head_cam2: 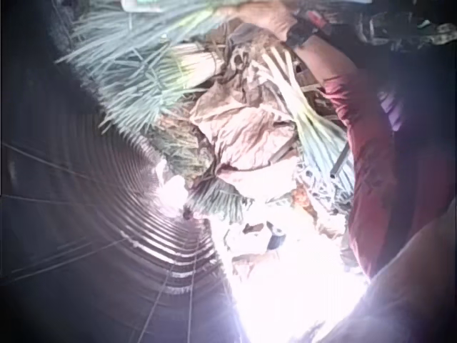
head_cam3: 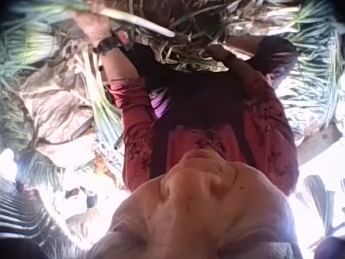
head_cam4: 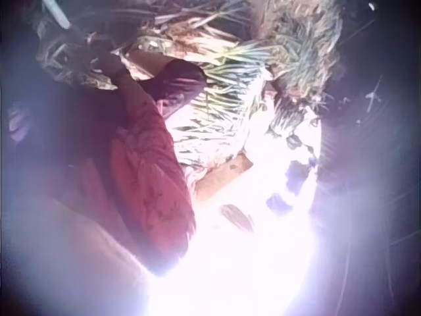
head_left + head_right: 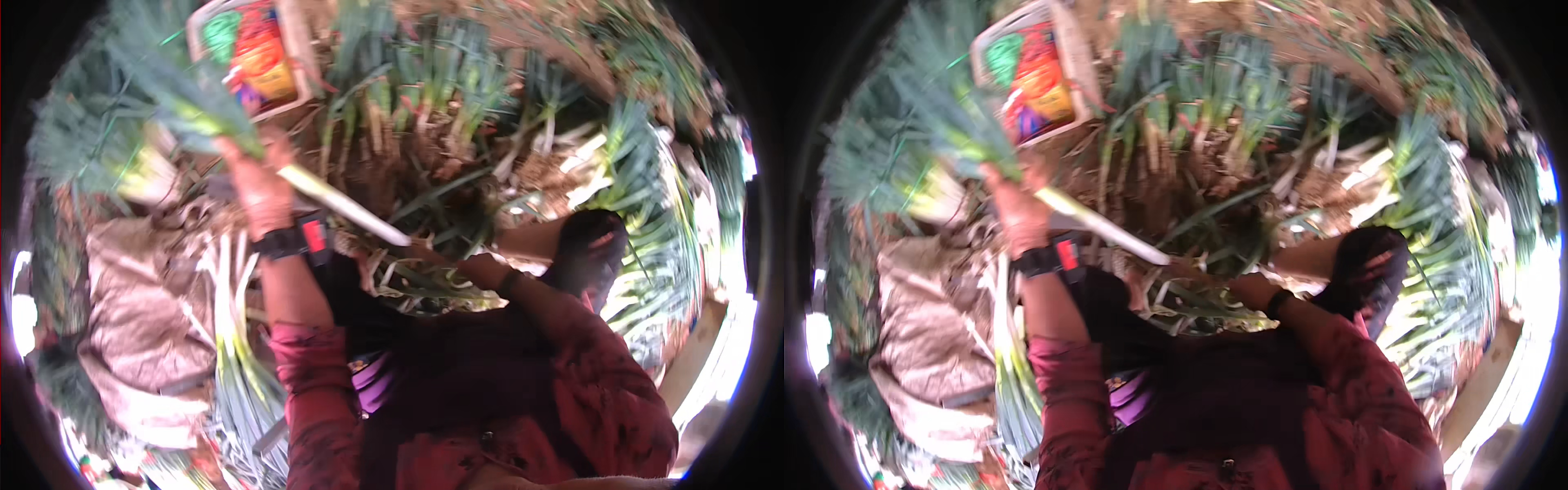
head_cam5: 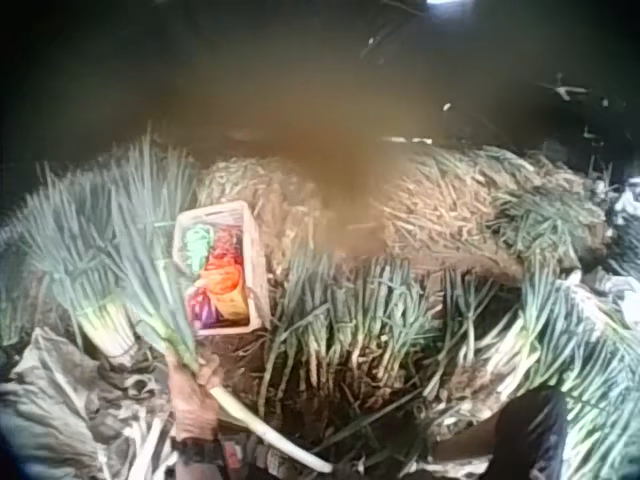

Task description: The person picks up leeks one by one from a pile, peels away the outer layers by hand, and places the cleaned leeks onto a separate stack.

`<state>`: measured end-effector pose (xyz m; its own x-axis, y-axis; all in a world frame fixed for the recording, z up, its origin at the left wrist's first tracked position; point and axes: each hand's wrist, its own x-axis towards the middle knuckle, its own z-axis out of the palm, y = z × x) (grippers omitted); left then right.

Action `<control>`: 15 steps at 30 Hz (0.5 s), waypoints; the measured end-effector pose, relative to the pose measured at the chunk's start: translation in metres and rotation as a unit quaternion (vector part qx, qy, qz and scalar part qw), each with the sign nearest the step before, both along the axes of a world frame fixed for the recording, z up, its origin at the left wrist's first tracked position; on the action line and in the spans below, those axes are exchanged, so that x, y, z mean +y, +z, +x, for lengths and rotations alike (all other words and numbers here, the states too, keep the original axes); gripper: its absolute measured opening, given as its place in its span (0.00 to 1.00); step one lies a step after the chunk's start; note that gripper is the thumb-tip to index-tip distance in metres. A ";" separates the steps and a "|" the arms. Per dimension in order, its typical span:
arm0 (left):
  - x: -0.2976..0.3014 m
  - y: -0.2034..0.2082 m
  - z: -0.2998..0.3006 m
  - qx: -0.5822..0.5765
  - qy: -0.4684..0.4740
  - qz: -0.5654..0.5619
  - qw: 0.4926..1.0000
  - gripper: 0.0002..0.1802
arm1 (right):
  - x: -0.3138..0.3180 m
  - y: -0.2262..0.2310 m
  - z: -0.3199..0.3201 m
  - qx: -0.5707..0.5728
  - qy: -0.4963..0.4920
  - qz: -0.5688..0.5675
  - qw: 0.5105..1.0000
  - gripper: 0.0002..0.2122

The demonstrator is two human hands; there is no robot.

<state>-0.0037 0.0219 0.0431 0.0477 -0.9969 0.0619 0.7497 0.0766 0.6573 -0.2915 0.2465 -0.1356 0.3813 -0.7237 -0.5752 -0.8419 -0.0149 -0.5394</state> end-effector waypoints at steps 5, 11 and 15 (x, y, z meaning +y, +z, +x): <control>-0.004 0.000 0.001 -0.149 0.026 0.035 0.988 0.36 | -0.031 -0.062 -0.042 -0.174 -0.033 -0.257 0.950 0.16; 0.018 -0.010 -0.100 -0.200 -0.169 -0.031 0.965 0.36 | -0.051 0.028 0.026 -0.417 -0.134 -0.023 0.899 0.18; 0.063 -0.003 -0.167 -0.204 -0.343 -0.010 0.917 0.37 | -0.039 0.041 0.020 -0.486 -0.193 0.057 0.851 0.15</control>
<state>-0.1703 0.0846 0.0399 -0.6217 -0.7818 -0.0467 0.3170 -0.3058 0.8978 -0.2719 0.2080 -0.0946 0.4637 -0.8634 -0.1987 0.0716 0.2601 -0.9629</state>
